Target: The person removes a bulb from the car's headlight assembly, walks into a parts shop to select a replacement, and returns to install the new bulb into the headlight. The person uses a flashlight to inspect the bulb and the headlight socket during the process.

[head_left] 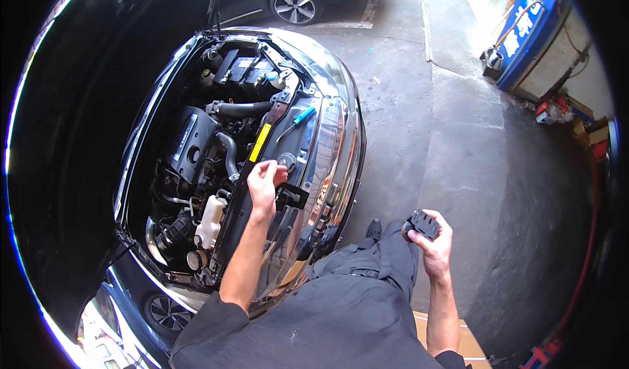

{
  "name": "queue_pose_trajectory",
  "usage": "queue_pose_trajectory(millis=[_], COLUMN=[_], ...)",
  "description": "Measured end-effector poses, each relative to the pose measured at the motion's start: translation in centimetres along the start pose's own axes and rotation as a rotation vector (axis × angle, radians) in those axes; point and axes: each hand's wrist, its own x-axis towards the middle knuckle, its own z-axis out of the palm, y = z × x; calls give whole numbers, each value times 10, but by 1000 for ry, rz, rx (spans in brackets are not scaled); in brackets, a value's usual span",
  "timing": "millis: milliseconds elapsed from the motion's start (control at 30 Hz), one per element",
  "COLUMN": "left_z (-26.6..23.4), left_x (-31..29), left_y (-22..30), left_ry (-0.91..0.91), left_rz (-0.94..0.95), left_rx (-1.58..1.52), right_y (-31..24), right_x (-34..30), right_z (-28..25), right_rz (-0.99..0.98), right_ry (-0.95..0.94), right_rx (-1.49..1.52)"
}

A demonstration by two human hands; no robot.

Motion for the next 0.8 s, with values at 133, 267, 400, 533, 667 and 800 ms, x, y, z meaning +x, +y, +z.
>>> queue_pose_trajectory(millis=[133, 267, 400, 533, 667, 800], left_z=[34, 45, 36, 12, 10, 12], left_x=[113, 208, 282, 345, 386, 397], left_y=[0, -24, -54, -80, -100, -106], left_ry=[45, 210, 330, 351, 294, 242], left_rz=[42, 111, 96, 60, -99, -151], left_rx=[177, 329, 394, 506, 292, 271], right_y=[-34, -51, -58, -55, -47, -11], right_x=[110, 242, 365, 463, 553, 622], right_z=[-20, -34, -30, 11, 75, 166], right_rz=[51, 80, -12, -85, -10, -193], right_ry=[-44, -170, -290, -364, -576, -734], right_rx=[-31, -132, -308, -430, -488, -518])
